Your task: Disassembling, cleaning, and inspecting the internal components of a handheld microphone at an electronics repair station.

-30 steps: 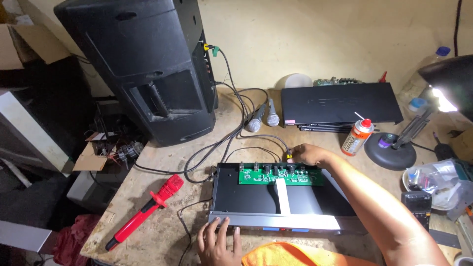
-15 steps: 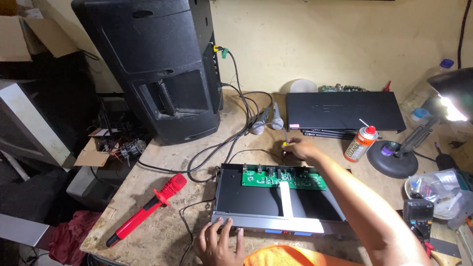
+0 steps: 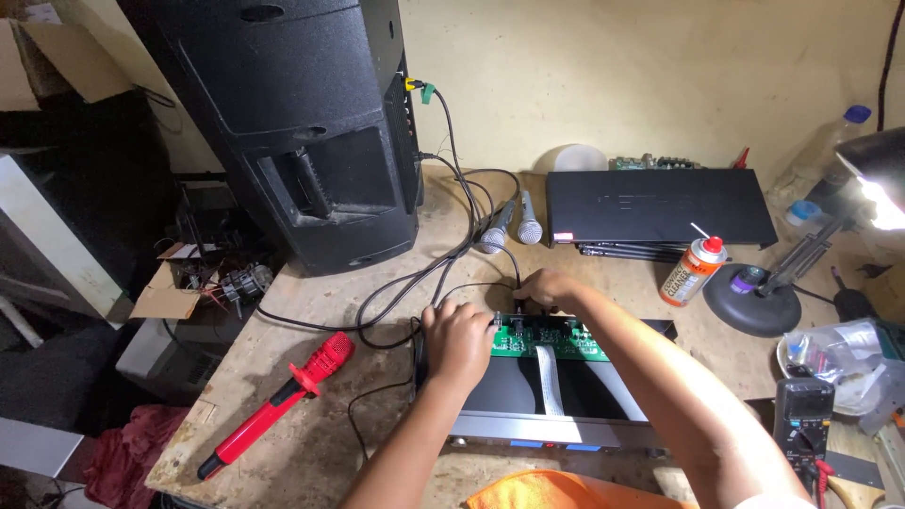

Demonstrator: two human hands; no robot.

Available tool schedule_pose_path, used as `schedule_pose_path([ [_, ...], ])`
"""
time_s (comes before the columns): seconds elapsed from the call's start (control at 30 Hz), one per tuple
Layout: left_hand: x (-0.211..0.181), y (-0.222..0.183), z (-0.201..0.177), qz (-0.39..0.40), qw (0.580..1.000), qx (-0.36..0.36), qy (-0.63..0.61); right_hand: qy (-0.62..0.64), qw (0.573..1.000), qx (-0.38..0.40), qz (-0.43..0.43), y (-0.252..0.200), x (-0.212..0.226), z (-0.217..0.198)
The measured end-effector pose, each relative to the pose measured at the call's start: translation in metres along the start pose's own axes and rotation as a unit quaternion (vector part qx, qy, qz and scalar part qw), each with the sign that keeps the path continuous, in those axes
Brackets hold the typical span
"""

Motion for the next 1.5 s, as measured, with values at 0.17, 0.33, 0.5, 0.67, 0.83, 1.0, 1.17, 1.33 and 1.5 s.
schedule_pose_path([
  [0.17, 0.013, 0.021, 0.08, 0.003, 0.995, 0.102, 0.023, -0.022, 1.0, 0.019, 0.008, -0.032, 0.034, -0.009],
  [0.33, 0.022, 0.024, 0.117, 0.029, 0.991, 0.116, 0.059, -0.043, 0.998, 0.048, 0.007, -0.037, 0.04, -0.008],
  [0.5, 0.021, 0.026, 0.12, 0.101, 0.994, 0.035, 0.021, -0.024, 0.998, 0.063, 0.003, -0.046, 0.052, -0.005],
  [0.67, 0.014, 0.025, 0.107, 0.135, 0.99, -0.035, 0.0, -0.074, 0.994, 0.078, -0.003, -0.044, 0.053, -0.004],
  [0.83, 0.016, 0.025, 0.112, 0.149, 0.987, -0.06, -0.008, -0.121, 0.99, 0.066, -0.002, -0.053, 0.058, -0.011],
  [1.0, 0.019, 0.023, 0.124, 0.144, 0.988, -0.054, -0.013, -0.155, 0.985, 0.077, -0.01, -0.055, 0.061, -0.011],
  [1.17, 0.02, 0.026, 0.116, 0.13, 0.99, -0.043, -0.015, -0.182, 0.98, 0.066, -0.032, -0.074, 0.07, -0.016],
  [1.33, 0.016, 0.004, 0.004, -0.001, 0.992, 0.123, 0.021, -0.231, 0.957, -0.066, -0.165, -0.198, 0.096, -0.052],
  [1.5, 0.025, -0.09, -0.124, -0.095, 0.959, -0.167, -0.209, -0.225, 0.938, 0.125, -0.231, -0.375, 0.036, -0.059],
])
Point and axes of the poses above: each hand's wrist, its own y-axis towards the middle knuckle, its own z-axis out of the palm, x = y × z, the point moved 2 cm from there along y, towards the middle knuckle, and after that the axes turned 8 degrees about -z, right-handed, at the moved point
